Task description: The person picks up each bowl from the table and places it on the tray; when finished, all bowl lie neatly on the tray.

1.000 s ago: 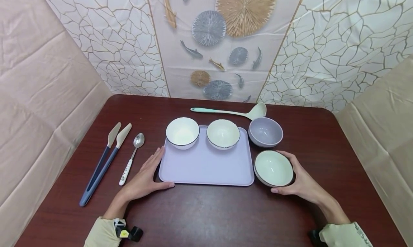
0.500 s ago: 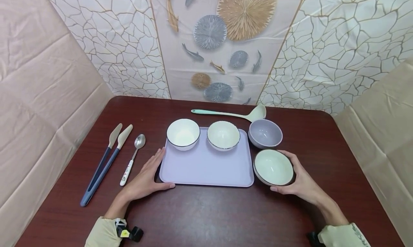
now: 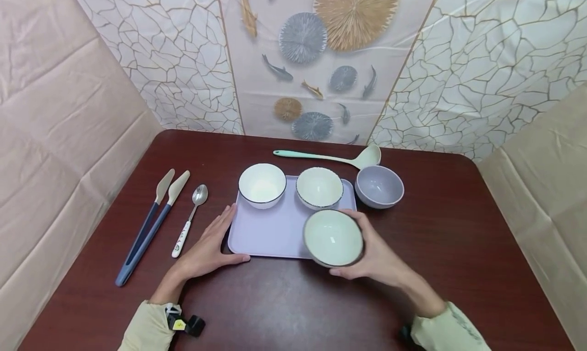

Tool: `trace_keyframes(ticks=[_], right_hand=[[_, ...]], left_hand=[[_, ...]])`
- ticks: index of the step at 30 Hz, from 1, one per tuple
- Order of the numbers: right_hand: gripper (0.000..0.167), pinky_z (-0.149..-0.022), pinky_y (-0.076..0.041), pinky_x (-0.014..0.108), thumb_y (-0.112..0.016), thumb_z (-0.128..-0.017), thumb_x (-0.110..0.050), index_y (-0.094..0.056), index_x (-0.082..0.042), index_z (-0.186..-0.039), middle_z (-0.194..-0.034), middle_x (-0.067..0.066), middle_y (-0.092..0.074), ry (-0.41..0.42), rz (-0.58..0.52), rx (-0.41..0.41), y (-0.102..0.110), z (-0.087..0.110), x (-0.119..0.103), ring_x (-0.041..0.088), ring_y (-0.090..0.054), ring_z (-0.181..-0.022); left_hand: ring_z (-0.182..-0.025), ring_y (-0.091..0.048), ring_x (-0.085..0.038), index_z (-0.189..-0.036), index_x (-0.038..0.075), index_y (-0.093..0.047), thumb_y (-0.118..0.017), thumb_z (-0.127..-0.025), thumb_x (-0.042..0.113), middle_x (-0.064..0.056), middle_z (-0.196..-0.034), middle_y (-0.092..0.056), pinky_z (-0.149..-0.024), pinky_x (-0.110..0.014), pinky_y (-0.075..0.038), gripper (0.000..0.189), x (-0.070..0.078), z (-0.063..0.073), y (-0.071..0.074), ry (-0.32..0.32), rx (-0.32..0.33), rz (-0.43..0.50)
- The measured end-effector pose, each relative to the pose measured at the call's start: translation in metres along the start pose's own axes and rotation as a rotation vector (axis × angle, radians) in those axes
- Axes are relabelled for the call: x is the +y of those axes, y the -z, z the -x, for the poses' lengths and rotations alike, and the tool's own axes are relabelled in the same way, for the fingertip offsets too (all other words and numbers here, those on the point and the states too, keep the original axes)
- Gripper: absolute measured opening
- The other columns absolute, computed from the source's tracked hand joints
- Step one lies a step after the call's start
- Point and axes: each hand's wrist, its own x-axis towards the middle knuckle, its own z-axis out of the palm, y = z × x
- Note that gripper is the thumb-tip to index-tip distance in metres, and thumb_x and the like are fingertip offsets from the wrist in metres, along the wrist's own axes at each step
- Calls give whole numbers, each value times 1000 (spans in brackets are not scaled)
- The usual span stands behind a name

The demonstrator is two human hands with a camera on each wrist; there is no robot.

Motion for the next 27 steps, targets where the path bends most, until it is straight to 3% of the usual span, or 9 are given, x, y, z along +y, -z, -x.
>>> trace_keyframes(ticks=[3, 7, 14, 22, 27], right_hand=[[110, -101, -39, 22, -96, -60, -16, -31, -17, -147, -141, 2, -45, -19, -12, -16, -28, -22, -7, 22, -48, -123], [111, -102, -39, 27, -97, -58, -13, -28, -15, -145, -142, 2, -44, -39, -43, -33, -58, -47, -15, 22, -46, -125], [108, -105, -35, 44, -94, -58, -4, -25, -1, -141, -141, 13, -44, -49, -47, -25, -92, -71, -38, 27, -47, -124], [115, -105, -36, 43, -98, -53, -19, -25, -8, -141, -138, 5, -45, -37, 42, -16, -113, -86, -6, 19, -49, -121], [117, -105, -37, 44, -98, -52, -29, -25, -9, -141, -136, 4, -45, -25, 61, -16, -118, -90, 0, 19, -49, -121]], left_hand=[[-149, -4, -26, -157, 3, -7, -81, -76, 50, -14, -162, -11, -118, -44, -8, 119, -2, -1, -1, -6, 2, -9], [-148, -5, -27, -156, 2, -8, -82, -76, 49, -15, -162, -11, -118, -44, -9, 119, -2, -2, -2, -24, 8, -9], [-148, -7, -29, -156, 0, -10, -84, -74, 46, -16, -161, -13, -118, -45, -10, 119, -2, -2, -2, -42, 20, -8], [-148, -8, -29, -155, -1, -11, -85, -73, 44, -17, -161, -14, -118, -45, -11, 120, -6, -2, -1, -52, 32, -8], [-148, -8, -30, -155, -2, -11, -86, -73, 44, -17, -161, -14, -118, -45, -11, 120, -8, 0, 1, -55, 33, -6]])
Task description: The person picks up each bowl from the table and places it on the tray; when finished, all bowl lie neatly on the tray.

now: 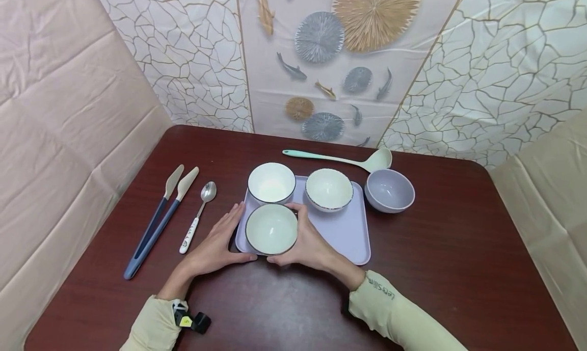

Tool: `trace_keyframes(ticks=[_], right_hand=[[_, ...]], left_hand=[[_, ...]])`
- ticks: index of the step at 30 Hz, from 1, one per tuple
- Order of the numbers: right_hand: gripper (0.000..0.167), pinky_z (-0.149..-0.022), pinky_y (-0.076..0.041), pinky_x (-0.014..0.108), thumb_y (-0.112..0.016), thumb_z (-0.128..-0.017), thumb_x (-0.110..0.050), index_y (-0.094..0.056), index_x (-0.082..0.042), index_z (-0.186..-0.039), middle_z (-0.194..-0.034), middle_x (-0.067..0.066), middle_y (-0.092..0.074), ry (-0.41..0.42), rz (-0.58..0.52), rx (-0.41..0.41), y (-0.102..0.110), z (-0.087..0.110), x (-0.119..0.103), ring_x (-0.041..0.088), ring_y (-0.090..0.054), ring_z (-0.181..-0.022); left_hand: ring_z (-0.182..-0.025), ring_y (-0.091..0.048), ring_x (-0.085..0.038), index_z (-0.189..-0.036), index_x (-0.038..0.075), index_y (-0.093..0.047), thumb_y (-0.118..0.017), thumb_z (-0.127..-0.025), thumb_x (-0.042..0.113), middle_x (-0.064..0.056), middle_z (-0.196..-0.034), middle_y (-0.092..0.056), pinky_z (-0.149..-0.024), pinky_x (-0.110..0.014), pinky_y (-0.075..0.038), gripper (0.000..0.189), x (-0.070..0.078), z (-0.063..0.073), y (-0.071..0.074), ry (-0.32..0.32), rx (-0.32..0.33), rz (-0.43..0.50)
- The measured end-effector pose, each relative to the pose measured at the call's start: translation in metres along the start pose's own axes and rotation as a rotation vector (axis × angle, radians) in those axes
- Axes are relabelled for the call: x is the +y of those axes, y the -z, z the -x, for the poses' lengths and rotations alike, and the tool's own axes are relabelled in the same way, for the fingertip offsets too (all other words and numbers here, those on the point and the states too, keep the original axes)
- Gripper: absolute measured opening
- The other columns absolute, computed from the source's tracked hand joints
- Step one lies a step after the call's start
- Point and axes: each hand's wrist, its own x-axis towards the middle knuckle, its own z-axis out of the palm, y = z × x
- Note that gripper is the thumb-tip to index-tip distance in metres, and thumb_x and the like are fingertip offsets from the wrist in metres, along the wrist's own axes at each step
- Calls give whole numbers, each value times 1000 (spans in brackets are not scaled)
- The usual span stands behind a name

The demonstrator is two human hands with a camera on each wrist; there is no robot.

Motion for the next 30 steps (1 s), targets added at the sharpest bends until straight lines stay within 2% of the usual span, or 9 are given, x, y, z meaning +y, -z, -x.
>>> trace_keyframes(ticks=[21, 23, 27, 29, 30], right_hand=[[115, -105, -35, 44, -98, -54, -29, -24, -11, -141, -137, 5, -43, 1, -17, -24, -3, -5, 1, 19, -49, -121], [116, -106, -34, 45, -98, -55, -25, -23, -10, -143, -139, 8, -40, 11, -16, -38, -2, -4, -6, 21, -47, -123], [118, -109, -29, 52, -97, -57, -12, -18, 1, -145, -144, 20, -33, 55, -11, -45, 8, 2, -29, 33, -36, -134], [113, -110, -29, 55, -95, -60, -9, -21, 5, -144, -145, 22, -32, 82, 5, -37, 17, 8, -37, 37, -32, -136], [108, -110, -31, 53, -94, -63, -11, -24, 4, -143, -145, 20, -34, 99, 26, -32, 23, 11, -36, 35, -33, -137]], left_hand=[[-148, -7, -28, -156, -1, -9, -85, -74, 44, -16, -161, -13, -118, -44, -10, 121, -1, -2, 0, 4, -10, 7], [-148, -7, -28, -156, -1, -9, -85, -74, 45, -16, -161, -13, -118, -44, -10, 121, -1, -2, 0, 7, -9, 4], [-148, -7, -28, -156, 0, -9, -85, -73, 45, -16, -161, -12, -118, -44, -10, 121, 0, -1, -1, 14, -11, 2], [-148, -7, -28, -156, 0, -9, -85, -73, 45, -16, -161, -12, -118, -44, -9, 122, 1, 0, 0, 17, -10, 3], [-148, -7, -28, -156, 0, -9, -86, -73, 44, -16, -161, -12, -118, -44, -9, 122, 1, 0, 0, 17, -8, 4]])
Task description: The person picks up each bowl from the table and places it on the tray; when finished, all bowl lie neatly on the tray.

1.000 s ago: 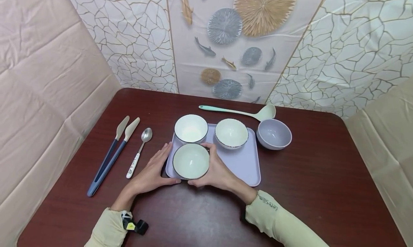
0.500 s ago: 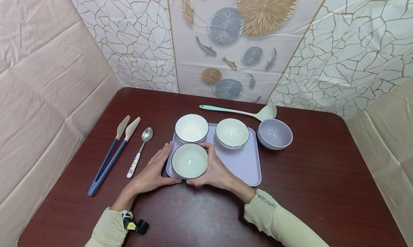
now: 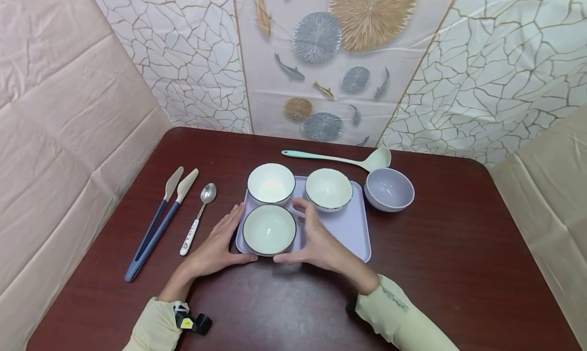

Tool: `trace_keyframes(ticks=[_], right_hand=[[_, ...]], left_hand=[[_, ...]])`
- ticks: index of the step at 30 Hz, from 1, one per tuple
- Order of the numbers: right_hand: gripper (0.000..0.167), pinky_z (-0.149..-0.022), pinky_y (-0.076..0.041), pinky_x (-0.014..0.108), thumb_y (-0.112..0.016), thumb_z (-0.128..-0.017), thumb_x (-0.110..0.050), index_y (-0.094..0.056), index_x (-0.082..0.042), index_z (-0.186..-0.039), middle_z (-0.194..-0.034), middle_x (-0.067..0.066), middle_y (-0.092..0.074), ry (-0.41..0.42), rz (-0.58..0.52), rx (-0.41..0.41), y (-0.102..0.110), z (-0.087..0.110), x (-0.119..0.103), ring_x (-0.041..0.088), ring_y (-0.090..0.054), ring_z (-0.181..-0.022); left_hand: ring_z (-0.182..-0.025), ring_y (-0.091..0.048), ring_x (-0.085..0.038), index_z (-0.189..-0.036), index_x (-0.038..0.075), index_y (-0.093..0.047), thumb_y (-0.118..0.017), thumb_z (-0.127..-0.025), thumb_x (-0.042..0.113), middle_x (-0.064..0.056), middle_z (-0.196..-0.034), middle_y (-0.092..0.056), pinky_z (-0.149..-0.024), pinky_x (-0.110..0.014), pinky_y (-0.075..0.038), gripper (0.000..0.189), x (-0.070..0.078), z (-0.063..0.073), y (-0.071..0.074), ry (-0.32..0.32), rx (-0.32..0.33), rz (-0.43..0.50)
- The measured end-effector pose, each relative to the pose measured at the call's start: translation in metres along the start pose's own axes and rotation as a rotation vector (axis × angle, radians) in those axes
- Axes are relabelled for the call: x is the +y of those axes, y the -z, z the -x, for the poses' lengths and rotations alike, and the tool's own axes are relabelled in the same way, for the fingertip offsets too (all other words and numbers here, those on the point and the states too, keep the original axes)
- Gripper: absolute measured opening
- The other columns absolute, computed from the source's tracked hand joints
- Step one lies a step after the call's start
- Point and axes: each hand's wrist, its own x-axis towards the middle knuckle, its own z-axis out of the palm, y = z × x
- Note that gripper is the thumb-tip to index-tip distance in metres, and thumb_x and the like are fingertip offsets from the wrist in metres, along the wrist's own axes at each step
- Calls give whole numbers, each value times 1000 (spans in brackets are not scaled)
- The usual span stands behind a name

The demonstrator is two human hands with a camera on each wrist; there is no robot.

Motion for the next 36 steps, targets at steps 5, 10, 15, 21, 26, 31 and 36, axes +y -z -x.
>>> trace_keyframes(ticks=[5, 10, 15, 21, 26, 31, 36], right_hand=[[59, -104, -41, 34, -83, -81, -23, -53, -11, -131, -129, 0, -58, 61, 144, 28, 41, 34, 15, 18, -52, -123], [26, -87, -50, 23, -77, -86, -16, -67, -16, -111, -104, -5, -69, -44, 284, 164, 86, 76, 29, 13, -64, -100], [37, -77, -51, 29, -78, -86, -27, -62, -7, -114, -101, 5, -69, -269, 509, 398, 123, 96, 55, 25, -66, -91], [109, -102, -34, 60, -88, -74, -28, -14, -1, -149, -142, 30, -35, -364, 409, 523, 155, 77, 82, 47, -39, -128], [125, -112, -20, 59, -90, -71, -26, 1, -7, -154, -157, 26, -11, -342, 306, 508, 166, 63, 104, 44, -19, -142], [126, -112, -20, 58, -90, -70, -28, 1, -8, -155, -155, 27, -15, -372, 287, 486, 171, 60, 119, 43, -24, -138], [125, -107, -26, 55, -91, -69, -29, -3, -6, -155, -150, 29, -25, -376, 284, 486, 173, 59, 124, 42, -34, -130]], left_hand=[[-148, -8, -29, -156, -1, -9, -87, -71, 43, -18, -161, -14, -118, -44, -10, 123, 0, 3, 1, 0, 19, 1], [-148, -7, -29, -156, 0, -9, -88, -70, 42, -17, -161, -14, -118, -45, -10, 124, -1, 5, 3, 6, 27, -1], [-148, -8, -31, -156, 0, -11, -87, -72, 43, -17, -161, -15, -118, -46, -10, 121, -1, 7, 7, 17, 31, -1], [-148, -8, -30, -156, 0, -11, -87, -71, 42, -17, -161, -15, -117, -47, -10, 122, -1, 6, 5, 6, 35, 8], [-148, -7, -29, -156, 1, -9, -87, -72, 42, -15, -161, -14, -117, -47, -10, 122, -2, 3, -1, 1, 16, 8], [-148, -6, -29, -156, 1, -8, -86, -73, 43, -15, -161, -12, -117, -47, -10, 122, 1, 1, -2, 9, 1, 7], [-148, -7, -30, -156, 0, -9, -87, -72, 42, -16, -161, -13, -117, -47, -11, 122, 5, 0, -2, 3, 4, 6]])
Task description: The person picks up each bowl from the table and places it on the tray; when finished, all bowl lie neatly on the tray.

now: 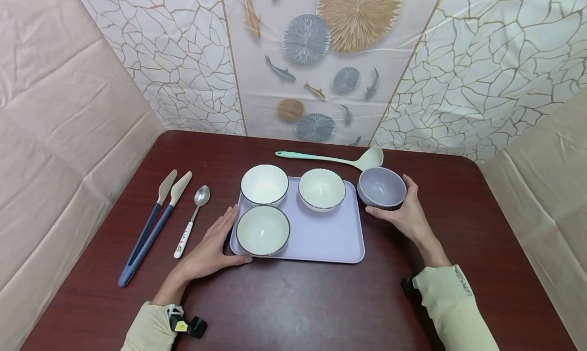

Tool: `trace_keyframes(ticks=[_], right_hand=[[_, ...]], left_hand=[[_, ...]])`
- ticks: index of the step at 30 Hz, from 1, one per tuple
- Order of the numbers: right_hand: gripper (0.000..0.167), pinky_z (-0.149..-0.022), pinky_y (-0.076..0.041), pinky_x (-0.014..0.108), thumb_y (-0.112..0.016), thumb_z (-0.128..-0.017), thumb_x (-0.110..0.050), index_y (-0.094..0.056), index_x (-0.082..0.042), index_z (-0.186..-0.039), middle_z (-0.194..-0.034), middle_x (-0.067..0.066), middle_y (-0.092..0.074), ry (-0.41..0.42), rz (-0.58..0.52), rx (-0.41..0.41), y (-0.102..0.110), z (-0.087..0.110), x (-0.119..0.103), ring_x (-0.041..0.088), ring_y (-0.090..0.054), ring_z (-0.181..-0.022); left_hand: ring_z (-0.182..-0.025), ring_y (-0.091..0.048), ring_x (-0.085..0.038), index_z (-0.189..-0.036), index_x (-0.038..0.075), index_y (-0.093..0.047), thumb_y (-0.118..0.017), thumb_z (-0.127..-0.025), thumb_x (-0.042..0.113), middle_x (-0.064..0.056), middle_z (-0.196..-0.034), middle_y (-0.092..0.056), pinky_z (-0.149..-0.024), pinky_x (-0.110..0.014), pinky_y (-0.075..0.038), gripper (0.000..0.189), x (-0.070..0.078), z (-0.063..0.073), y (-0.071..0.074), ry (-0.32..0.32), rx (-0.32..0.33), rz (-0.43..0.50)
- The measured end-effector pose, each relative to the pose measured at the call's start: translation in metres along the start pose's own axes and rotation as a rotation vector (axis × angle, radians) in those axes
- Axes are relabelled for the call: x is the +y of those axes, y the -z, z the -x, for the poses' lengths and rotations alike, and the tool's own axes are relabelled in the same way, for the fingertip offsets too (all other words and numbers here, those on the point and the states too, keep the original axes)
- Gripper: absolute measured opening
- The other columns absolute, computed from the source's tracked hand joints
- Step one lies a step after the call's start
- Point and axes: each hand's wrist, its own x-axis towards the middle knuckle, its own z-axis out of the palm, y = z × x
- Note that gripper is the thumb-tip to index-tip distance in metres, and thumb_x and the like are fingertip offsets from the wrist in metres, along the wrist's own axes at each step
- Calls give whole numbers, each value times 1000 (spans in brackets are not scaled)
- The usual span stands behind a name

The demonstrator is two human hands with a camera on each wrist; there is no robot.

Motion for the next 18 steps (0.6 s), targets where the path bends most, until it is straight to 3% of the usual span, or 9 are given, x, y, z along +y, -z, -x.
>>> trace_keyframes(ticks=[9, 18], right_hand=[[115, -103, -29, 51, -91, -69, -23, -14, -1, -152, -143, 28, -34, 34, -25, 19, -4, -7, 4, 40, -39, -125], [110, -97, -33, 34, -91, -69, -24, -21, -2, -150, -139, 25, -41, 24, -12, 44, -5, -7, 5, 37, -43, -122]], left_hand=[[-148, -7, -30, -156, 0, -9, -87, -72, 44, -18, -161, -14, -117, -47, -11, 122, -1, 0, 1, 0, 0, -5], [-148, -8, -30, -156, 0, -10, -87, -71, 44, -17, -161, -15, -117, -47, -11, 122, -1, 0, 0, 0, 7, -9]])
